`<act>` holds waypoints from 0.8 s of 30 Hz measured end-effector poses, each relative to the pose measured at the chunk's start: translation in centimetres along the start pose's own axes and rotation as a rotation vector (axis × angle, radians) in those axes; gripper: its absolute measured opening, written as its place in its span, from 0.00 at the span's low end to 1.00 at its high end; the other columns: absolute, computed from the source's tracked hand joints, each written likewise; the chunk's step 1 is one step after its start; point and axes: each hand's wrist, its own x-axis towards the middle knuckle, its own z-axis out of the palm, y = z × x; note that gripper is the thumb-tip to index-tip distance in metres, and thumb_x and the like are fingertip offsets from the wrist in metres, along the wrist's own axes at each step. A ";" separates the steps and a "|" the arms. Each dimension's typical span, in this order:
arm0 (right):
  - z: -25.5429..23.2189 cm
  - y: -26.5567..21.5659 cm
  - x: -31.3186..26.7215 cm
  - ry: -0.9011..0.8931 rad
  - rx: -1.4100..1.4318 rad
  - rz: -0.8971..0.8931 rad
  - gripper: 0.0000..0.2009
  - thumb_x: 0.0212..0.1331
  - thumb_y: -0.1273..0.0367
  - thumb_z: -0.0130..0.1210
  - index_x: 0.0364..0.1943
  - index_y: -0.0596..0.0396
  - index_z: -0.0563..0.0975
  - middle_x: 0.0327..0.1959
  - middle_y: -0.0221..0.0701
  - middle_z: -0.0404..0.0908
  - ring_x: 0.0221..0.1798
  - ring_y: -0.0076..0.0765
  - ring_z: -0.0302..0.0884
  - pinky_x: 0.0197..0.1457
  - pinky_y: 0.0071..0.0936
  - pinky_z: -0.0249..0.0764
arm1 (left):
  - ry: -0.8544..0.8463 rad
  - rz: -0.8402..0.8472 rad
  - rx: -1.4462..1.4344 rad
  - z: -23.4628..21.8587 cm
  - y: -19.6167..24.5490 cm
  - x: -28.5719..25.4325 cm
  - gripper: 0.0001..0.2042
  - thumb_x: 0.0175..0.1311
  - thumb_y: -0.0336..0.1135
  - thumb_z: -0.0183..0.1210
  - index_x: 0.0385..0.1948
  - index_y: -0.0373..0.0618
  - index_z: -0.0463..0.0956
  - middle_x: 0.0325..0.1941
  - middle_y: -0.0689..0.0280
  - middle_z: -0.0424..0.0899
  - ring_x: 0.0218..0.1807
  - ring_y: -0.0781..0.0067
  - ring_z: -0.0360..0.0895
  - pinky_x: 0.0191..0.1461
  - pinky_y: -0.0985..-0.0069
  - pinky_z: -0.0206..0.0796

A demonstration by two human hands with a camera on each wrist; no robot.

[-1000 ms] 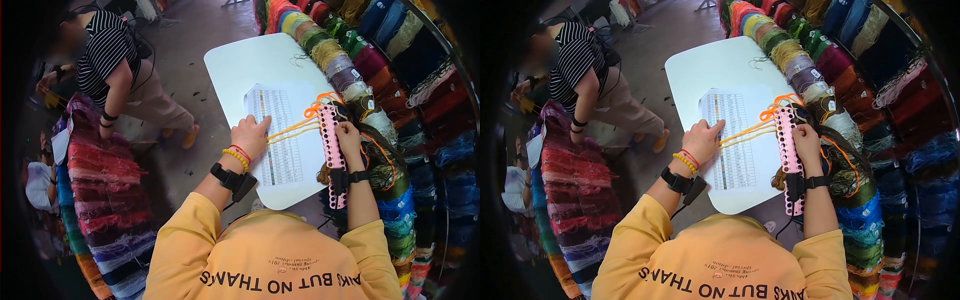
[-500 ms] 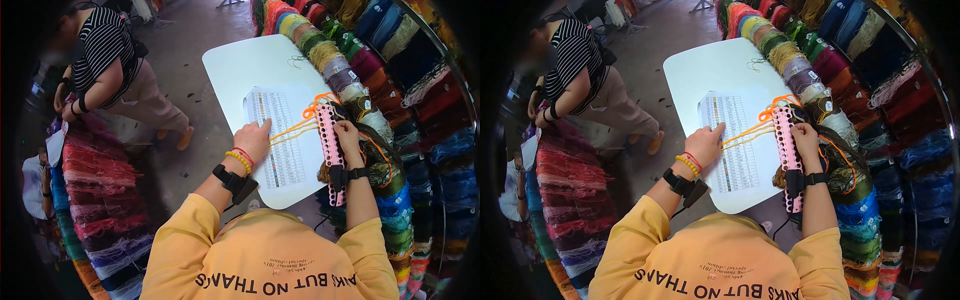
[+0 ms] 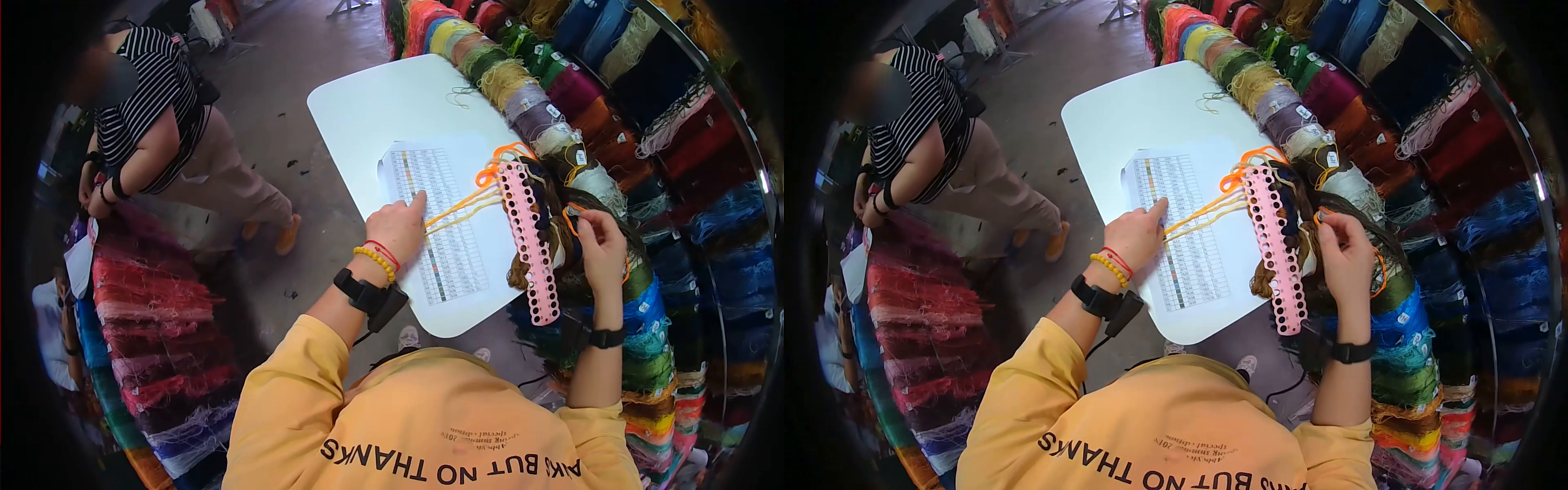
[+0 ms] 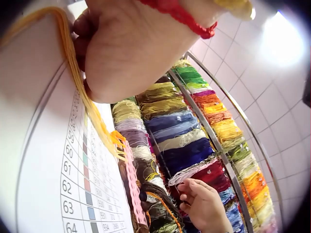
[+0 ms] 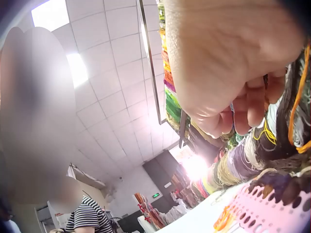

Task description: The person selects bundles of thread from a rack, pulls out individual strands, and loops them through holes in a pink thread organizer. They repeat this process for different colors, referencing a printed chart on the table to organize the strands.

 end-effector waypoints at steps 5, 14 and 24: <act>-6.1 -1.4 -2.7 0.076 0.132 0.024 0.05 0.59 0.72 0.53 0.37 0.59 0.75 0.31 0.22 0.75 0.34 0.14 0.68 0.39 0.13 0.65 | -0.003 -0.007 0.028 0.0 0.3 0.0 0.19 0.59 0.36 0.48 0.54 0.56 0.66 0.30 0.61 0.80 0.33 0.62 0.80 0.34 0.66 0.72; -20.7 -3.1 -6.7 0.180 0.090 -0.043 0.06 0.60 0.72 0.51 0.39 0.59 0.74 0.36 0.25 0.75 0.38 0.18 0.73 0.40 0.14 0.67 | -0.007 -0.066 0.023 -0.1 1.2 0.0 0.17 0.58 0.37 0.46 0.51 0.59 0.68 0.33 0.58 0.81 0.36 0.56 0.79 0.37 0.61 0.71; -37.5 -8.8 -14.0 0.378 -0.047 -0.074 0.07 0.56 0.73 0.54 0.38 0.60 0.74 0.33 0.27 0.77 0.36 0.20 0.76 0.40 0.16 0.70 | 0.072 0.131 0.260 4.9 -3.5 3.8 0.13 0.49 0.32 0.52 0.37 0.38 0.76 0.35 0.45 0.78 0.38 0.47 0.75 0.46 0.60 0.68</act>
